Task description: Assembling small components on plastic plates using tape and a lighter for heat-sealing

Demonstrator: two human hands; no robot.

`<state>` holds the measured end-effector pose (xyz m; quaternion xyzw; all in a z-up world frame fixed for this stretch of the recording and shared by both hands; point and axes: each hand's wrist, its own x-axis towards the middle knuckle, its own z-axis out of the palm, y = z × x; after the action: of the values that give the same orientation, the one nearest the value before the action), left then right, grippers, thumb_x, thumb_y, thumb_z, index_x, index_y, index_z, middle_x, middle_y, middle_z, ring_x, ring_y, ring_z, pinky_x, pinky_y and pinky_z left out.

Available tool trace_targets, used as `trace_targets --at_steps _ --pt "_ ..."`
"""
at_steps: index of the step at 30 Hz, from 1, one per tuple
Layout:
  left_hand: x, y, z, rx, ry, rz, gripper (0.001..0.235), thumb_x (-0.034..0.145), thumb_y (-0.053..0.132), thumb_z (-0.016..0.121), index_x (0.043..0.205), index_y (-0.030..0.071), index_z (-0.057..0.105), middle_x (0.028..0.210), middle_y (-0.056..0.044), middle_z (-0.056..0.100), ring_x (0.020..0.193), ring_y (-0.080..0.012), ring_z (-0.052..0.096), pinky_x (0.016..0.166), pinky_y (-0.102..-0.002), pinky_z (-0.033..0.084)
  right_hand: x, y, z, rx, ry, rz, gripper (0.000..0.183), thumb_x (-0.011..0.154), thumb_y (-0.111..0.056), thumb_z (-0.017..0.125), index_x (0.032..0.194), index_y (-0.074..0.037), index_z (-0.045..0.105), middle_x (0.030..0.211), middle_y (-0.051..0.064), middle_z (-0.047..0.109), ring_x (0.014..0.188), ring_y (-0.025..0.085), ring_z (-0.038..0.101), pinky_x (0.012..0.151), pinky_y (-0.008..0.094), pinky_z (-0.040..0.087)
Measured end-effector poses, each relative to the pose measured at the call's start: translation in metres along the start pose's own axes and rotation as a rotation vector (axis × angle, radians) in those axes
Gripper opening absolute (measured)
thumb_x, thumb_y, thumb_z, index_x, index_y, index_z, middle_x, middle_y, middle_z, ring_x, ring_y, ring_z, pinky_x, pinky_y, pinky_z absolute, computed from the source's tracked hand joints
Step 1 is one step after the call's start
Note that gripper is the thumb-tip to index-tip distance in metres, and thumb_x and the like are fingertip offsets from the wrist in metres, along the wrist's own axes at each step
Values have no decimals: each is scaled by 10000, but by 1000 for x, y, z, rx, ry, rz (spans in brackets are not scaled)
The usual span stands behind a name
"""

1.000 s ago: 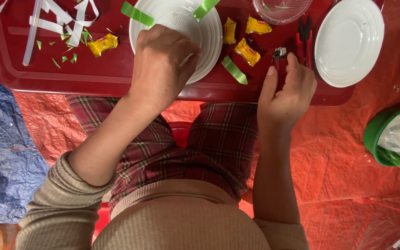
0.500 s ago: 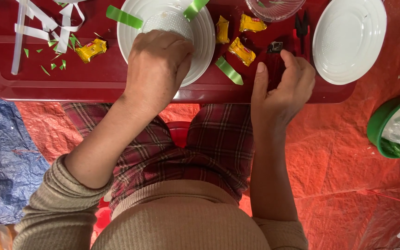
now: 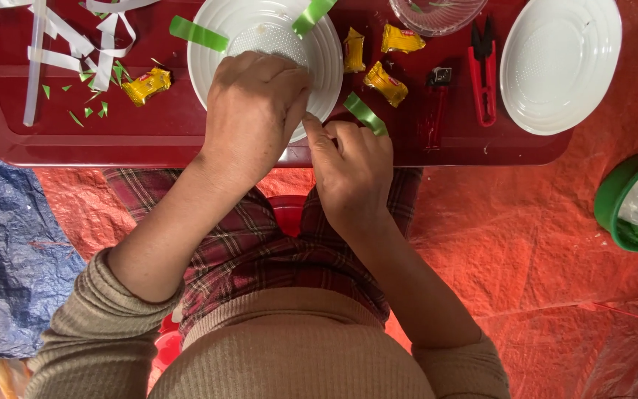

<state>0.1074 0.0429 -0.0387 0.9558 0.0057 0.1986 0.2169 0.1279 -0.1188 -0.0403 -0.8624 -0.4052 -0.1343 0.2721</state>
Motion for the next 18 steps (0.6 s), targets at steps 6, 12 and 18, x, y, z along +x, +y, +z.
trace_targets --at_steps 6,12,18 --pt "1 0 2 -16 -8 -12 84 873 -10 788 948 27 798 963 -64 767 813 -196 678 808 -337 535 4 -1 1 53 -19 18 256 839 56 769 1089 1 788 909 76 593 727 178 487 742 348 391" --pt "4 2 1 -95 -7 -16 67 886 -77 743 940 -47 769 933 -123 745 776 -216 695 760 -328 572 5 0 2 51 -30 29 200 882 4 757 1079 -10 785 915 66 580 735 169 477 752 342 387" --pt "4 4 0 -136 -12 -53 53 905 -80 726 949 -63 750 947 -137 729 765 -220 674 699 -311 564 6 0 2 65 -24 26 214 878 8 757 1091 -12 780 917 68 574 733 176 470 744 351 378"
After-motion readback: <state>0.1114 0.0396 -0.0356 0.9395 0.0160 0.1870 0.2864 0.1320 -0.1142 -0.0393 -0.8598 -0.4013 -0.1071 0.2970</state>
